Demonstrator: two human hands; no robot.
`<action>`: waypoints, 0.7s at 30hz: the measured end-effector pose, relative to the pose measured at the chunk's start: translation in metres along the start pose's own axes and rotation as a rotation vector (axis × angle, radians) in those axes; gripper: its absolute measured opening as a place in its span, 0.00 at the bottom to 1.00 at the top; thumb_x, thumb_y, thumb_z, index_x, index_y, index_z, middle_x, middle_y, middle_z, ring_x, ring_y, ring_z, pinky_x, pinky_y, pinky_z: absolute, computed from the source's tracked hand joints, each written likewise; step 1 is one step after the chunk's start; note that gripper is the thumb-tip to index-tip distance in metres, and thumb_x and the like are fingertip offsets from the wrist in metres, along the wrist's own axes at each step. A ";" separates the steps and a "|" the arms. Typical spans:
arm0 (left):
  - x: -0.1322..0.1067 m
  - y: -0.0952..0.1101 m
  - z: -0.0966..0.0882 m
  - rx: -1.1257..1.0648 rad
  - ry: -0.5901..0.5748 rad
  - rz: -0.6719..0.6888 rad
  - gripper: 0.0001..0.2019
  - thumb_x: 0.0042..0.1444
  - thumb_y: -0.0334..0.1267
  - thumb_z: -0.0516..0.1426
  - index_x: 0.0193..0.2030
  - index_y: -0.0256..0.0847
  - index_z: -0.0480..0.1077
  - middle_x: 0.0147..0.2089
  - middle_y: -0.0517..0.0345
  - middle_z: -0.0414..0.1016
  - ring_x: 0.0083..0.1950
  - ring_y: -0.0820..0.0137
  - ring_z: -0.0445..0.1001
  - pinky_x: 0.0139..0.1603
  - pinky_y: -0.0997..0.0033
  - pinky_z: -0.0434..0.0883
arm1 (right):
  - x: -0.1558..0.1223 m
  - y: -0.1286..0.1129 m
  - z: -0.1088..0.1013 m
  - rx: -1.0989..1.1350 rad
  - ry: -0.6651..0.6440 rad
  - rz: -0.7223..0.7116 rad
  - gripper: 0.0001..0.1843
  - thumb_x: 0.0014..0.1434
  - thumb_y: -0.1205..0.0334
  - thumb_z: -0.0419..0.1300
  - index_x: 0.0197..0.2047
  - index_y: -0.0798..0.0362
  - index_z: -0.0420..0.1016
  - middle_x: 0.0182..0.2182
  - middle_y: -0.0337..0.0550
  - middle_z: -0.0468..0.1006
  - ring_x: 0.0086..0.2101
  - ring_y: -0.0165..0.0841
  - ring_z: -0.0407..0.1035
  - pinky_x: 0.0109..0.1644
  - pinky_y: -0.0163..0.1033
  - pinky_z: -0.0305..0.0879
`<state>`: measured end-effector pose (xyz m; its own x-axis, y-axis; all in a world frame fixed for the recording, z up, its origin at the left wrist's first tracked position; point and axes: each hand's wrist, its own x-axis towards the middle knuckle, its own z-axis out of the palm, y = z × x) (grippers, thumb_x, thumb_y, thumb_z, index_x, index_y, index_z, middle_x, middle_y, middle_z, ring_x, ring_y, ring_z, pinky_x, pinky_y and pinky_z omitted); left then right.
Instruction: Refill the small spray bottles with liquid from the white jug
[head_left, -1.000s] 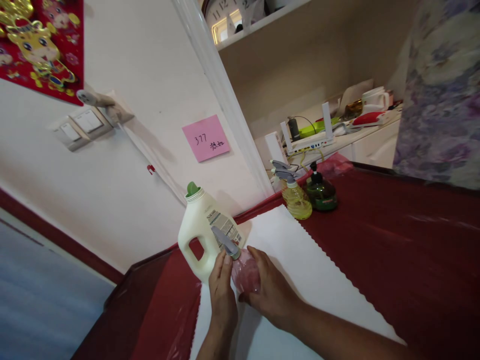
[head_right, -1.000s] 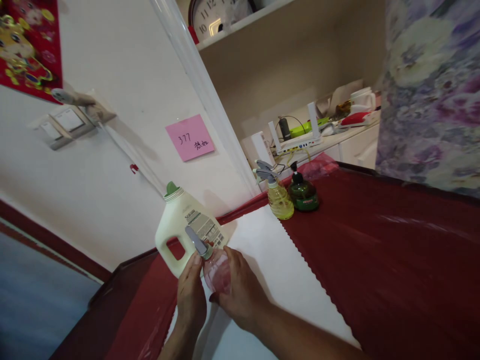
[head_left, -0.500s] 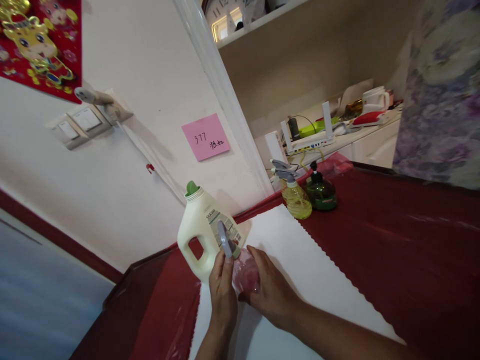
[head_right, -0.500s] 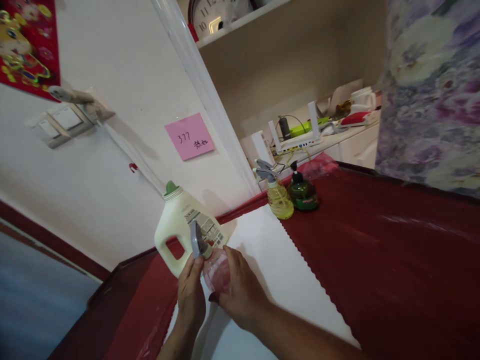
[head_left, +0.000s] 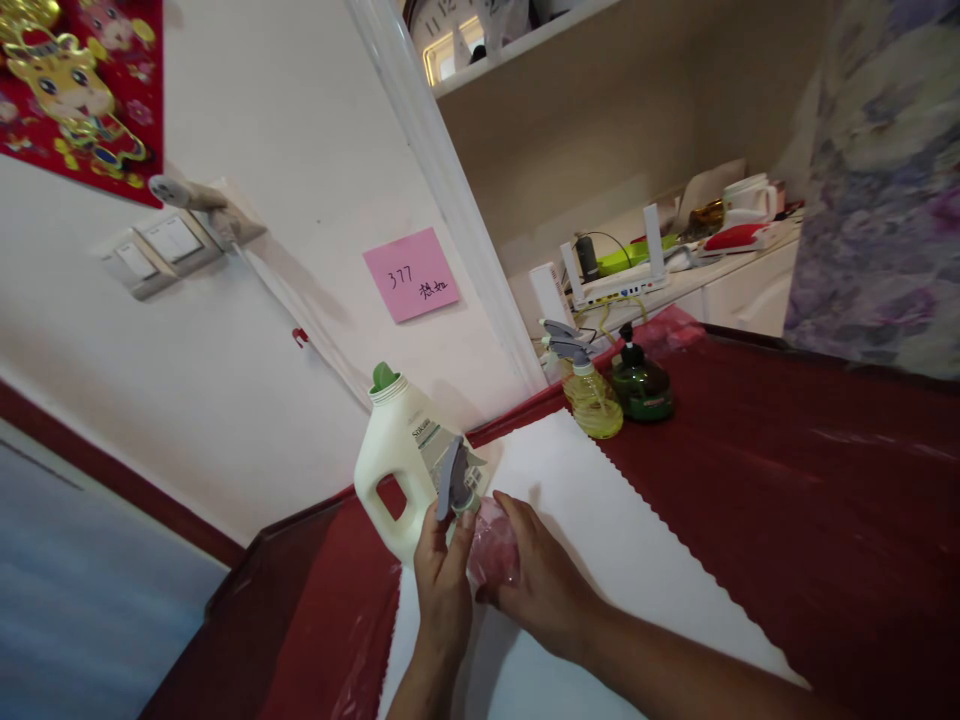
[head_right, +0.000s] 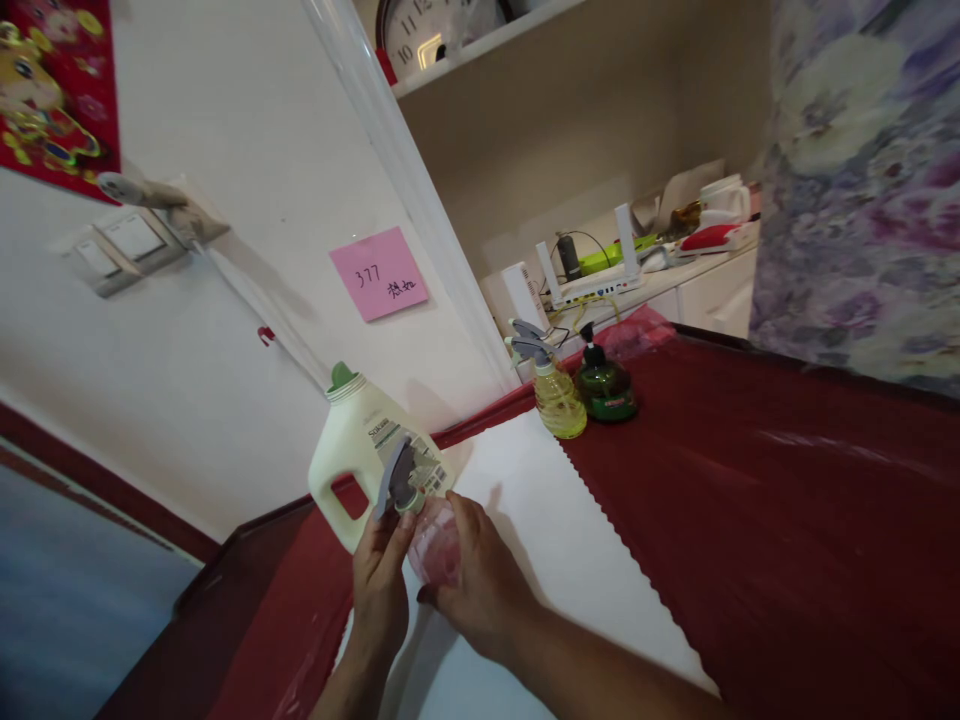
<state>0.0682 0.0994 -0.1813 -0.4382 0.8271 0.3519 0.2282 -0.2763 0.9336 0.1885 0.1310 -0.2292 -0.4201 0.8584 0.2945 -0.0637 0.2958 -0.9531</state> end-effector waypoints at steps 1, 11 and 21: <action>-0.001 0.000 0.000 -0.005 -0.003 0.002 0.19 0.58 0.51 0.65 0.51 0.42 0.75 0.51 0.54 0.79 0.55 0.62 0.75 0.58 0.65 0.69 | 0.000 -0.001 0.000 -0.001 -0.002 -0.001 0.52 0.43 0.74 0.71 0.69 0.55 0.54 0.65 0.56 0.64 0.64 0.46 0.61 0.68 0.52 0.60; -0.001 0.003 0.004 0.044 0.034 0.006 0.21 0.58 0.51 0.65 0.54 0.44 0.74 0.50 0.55 0.80 0.51 0.63 0.76 0.54 0.67 0.70 | 0.002 0.001 0.002 0.019 0.011 0.028 0.53 0.42 0.72 0.71 0.70 0.53 0.54 0.66 0.55 0.64 0.65 0.47 0.59 0.69 0.53 0.58; -0.010 0.020 -0.041 0.337 0.057 0.003 0.23 0.58 0.58 0.61 0.54 0.45 0.75 0.56 0.48 0.79 0.56 0.54 0.75 0.56 0.57 0.71 | -0.004 -0.004 -0.002 -0.019 0.004 0.047 0.51 0.43 0.68 0.68 0.69 0.55 0.54 0.67 0.56 0.63 0.66 0.48 0.58 0.70 0.55 0.56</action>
<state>0.0415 0.0660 -0.1635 -0.4832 0.7950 0.3667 0.5000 -0.0933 0.8610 0.1919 0.1273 -0.2266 -0.4185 0.8732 0.2495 -0.0266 0.2628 -0.9645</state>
